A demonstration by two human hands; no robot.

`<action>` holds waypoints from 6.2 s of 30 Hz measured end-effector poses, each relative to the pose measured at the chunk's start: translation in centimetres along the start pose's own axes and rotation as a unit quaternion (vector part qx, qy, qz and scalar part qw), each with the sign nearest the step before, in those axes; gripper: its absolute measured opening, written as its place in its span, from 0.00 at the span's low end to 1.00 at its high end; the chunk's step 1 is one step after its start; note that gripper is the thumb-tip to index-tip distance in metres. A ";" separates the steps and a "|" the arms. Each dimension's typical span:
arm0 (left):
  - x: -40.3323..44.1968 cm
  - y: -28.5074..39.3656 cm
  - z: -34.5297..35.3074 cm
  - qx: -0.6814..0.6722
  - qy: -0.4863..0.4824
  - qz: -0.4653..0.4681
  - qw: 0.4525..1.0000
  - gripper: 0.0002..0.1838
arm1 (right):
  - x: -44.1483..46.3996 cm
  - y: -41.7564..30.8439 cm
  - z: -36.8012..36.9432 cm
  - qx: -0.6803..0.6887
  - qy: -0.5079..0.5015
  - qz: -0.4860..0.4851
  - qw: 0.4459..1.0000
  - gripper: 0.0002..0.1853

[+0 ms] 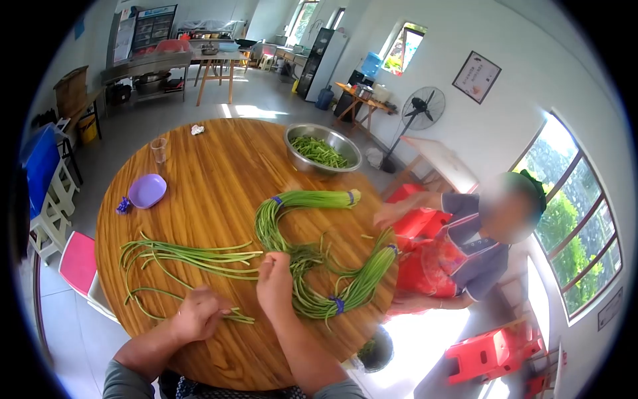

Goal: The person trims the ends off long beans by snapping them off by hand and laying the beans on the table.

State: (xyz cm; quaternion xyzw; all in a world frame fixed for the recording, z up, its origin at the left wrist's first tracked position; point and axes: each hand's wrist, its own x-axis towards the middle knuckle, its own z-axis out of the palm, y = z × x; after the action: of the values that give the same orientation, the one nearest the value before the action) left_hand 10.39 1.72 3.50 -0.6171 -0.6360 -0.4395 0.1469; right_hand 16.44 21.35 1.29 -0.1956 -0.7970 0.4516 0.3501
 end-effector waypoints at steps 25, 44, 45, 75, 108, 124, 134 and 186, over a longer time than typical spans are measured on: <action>-1.6 -2.6 2.6 -0.230 -0.015 -0.342 0.911 0.17 | -0.3 0.1 -2.6 0.661 -0.180 0.261 0.680 0.09; -0.8 -1.3 1.0 -0.162 -0.060 -0.274 0.946 0.13 | 3.4 -0.4 -10.2 0.677 0.075 0.361 0.637 0.20; -0.7 -1.3 0.9 -0.153 -0.079 -0.278 0.945 0.13 | 8.1 -0.5 -10.2 0.673 0.085 0.326 0.659 0.23; -1.1 -4.7 1.5 -0.064 0.127 -0.264 0.954 0.07 | -3.4 -2.8 -2.8 -0.122 -0.409 -0.161 0.890 0.11; 0.3 -1.3 3.0 0.134 0.065 -0.084 0.985 0.10 | -4.1 0.0 1.2 0.275 -0.195 0.218 0.916 0.03; -0.9 -3.9 2.0 -0.351 -0.050 -0.296 0.887 0.05 | -2.3 0.1 -1.7 0.256 -0.358 0.162 0.883 0.09; -1.9 -3.5 2.3 0.059 -0.163 -0.206 0.963 0.08 | -2.8 -0.6 -0.9 -0.163 -0.223 -0.269 0.923 0.05; -2.1 -3.0 1.8 0.090 -0.156 -0.120 0.976 0.07 | -3.3 -1.9 -0.8 -0.242 -0.296 -0.291 0.877 0.03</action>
State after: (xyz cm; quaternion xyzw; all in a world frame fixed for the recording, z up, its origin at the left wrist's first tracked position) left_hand 8.66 2.12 -0.23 -0.5818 -0.7573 -0.2928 0.0470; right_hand 19.31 18.76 1.90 0.1093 -0.9687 0.1597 0.1553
